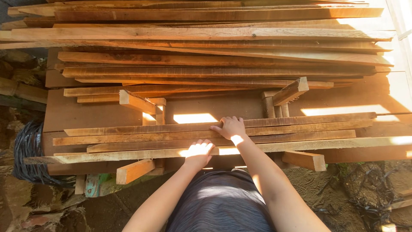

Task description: Sorting and arranging thin wood planks into a storage or drying rack.

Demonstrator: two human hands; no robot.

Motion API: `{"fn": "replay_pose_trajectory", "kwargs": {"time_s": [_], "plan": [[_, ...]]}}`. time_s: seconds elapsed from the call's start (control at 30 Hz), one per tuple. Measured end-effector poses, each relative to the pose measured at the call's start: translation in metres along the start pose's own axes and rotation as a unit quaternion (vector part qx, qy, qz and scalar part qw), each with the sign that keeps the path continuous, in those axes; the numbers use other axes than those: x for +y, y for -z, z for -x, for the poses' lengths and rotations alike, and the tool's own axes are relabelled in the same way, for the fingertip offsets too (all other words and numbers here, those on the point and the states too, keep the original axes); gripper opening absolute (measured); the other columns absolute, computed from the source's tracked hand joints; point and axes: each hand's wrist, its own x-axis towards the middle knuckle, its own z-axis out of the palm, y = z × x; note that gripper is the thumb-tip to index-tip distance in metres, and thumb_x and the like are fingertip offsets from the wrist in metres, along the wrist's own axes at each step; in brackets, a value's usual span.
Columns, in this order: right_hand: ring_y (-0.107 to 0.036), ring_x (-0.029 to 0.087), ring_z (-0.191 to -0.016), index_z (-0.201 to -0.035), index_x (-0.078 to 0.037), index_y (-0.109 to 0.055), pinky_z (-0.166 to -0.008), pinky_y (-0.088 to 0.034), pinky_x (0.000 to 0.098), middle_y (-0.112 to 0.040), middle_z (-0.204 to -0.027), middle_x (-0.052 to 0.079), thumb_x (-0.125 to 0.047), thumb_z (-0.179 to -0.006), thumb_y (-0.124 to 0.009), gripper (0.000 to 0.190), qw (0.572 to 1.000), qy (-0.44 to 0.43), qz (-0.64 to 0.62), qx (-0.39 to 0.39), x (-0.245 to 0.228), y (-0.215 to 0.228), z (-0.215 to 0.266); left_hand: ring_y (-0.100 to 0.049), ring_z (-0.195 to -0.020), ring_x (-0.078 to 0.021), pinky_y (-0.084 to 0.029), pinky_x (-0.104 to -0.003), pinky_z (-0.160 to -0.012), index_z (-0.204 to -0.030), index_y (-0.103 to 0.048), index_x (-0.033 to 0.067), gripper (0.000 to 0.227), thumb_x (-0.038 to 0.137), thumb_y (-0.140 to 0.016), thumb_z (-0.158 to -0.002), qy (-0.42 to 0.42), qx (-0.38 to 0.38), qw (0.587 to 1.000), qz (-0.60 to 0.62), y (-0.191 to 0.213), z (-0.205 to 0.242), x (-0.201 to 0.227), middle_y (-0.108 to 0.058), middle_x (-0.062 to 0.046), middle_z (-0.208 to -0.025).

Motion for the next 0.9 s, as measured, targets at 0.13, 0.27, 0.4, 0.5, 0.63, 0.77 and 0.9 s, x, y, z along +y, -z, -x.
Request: {"fn": "replay_pose_trajectory", "kwargs": {"time_s": [0.13,0.27,0.4,0.5,0.63,0.77,0.9], "plan": [[-0.059,0.022,-0.127,-0.128,-0.028,-0.065,-0.115,-0.034,0.0459,-0.069,-0.130,-0.001,-0.089,-0.089,-0.036,0.079,1.000,-0.006,-0.008,-0.023,0.000,0.002,-0.002,-0.052,-0.116,-0.0194,-0.046,-0.032,-0.094,-0.124,-0.057,0.0202,0.047,0.036,-0.076,-0.083,0.038,-0.067,0.996,0.049,0.006,-0.007,-0.001,-0.055,0.001,-0.121],[-0.059,0.022,-0.128,-0.129,-0.027,-0.066,-0.114,-0.033,0.0445,-0.069,-0.131,0.001,-0.087,-0.089,-0.040,0.076,1.000,-0.009,-0.018,-0.016,0.001,-0.001,-0.003,-0.052,-0.117,-0.0188,-0.045,-0.031,-0.096,-0.123,-0.058,0.0205,0.046,0.034,-0.077,-0.084,0.051,-0.110,0.990,0.077,0.020,-0.011,-0.002,-0.055,0.002,-0.120],[-0.059,0.021,-0.128,-0.130,-0.028,-0.065,-0.113,-0.034,0.0430,-0.069,-0.131,0.000,-0.086,-0.090,-0.040,0.075,1.000,-0.007,-0.019,-0.018,0.002,-0.001,-0.004,-0.052,-0.117,-0.0186,-0.045,-0.030,-0.095,-0.124,-0.058,0.0192,0.047,0.035,-0.077,-0.084,0.045,-0.111,0.990,0.079,0.026,-0.009,-0.001,-0.055,0.001,-0.121],[-0.059,0.022,-0.128,-0.130,-0.027,-0.065,-0.112,-0.035,0.0436,-0.069,-0.131,0.001,-0.087,-0.090,-0.038,0.077,1.000,0.002,-0.013,-0.023,0.003,0.001,-0.004,-0.053,-0.115,-0.0198,-0.046,-0.032,-0.093,-0.124,-0.058,0.0177,0.050,0.035,-0.079,-0.082,0.035,-0.081,0.995,0.039,0.020,-0.008,0.002,-0.055,0.000,-0.120],[-0.058,0.024,-0.129,-0.133,-0.025,-0.063,-0.112,-0.034,0.0450,-0.068,-0.134,0.003,-0.085,-0.091,-0.039,0.077,0.999,0.014,-0.017,-0.044,0.000,0.011,-0.007,-0.052,-0.115,-0.0204,-0.046,-0.032,-0.095,-0.124,-0.058,0.0159,0.049,0.031,-0.079,-0.083,0.038,-0.087,0.995,0.039,0.037,-0.008,0.004,-0.057,-0.002,-0.120],[-0.059,0.025,-0.128,-0.132,-0.024,-0.063,-0.110,-0.035,0.0452,-0.069,-0.133,0.004,-0.088,-0.089,-0.039,0.080,0.998,0.010,-0.028,-0.062,0.004,0.009,-0.005,-0.052,-0.114,-0.0219,-0.046,-0.032,-0.095,-0.124,-0.058,0.0149,0.048,0.030,-0.079,-0.083,0.037,-0.097,0.993,0.054,0.039,-0.007,0.010,-0.056,-0.003,-0.118],[-0.060,0.027,-0.127,-0.133,-0.024,-0.062,-0.109,-0.037,0.0456,-0.069,-0.133,0.005,-0.092,-0.085,-0.040,0.086,0.996,0.021,-0.025,-0.078,0.007,0.009,-0.011,-0.053,-0.113,-0.0218,-0.047,-0.033,-0.095,-0.120,-0.059,0.0164,0.046,0.034,-0.079,-0.082,0.062,-0.129,0.987,0.077,0.036,-0.019,0.004,-0.057,-0.003,-0.113]]}}
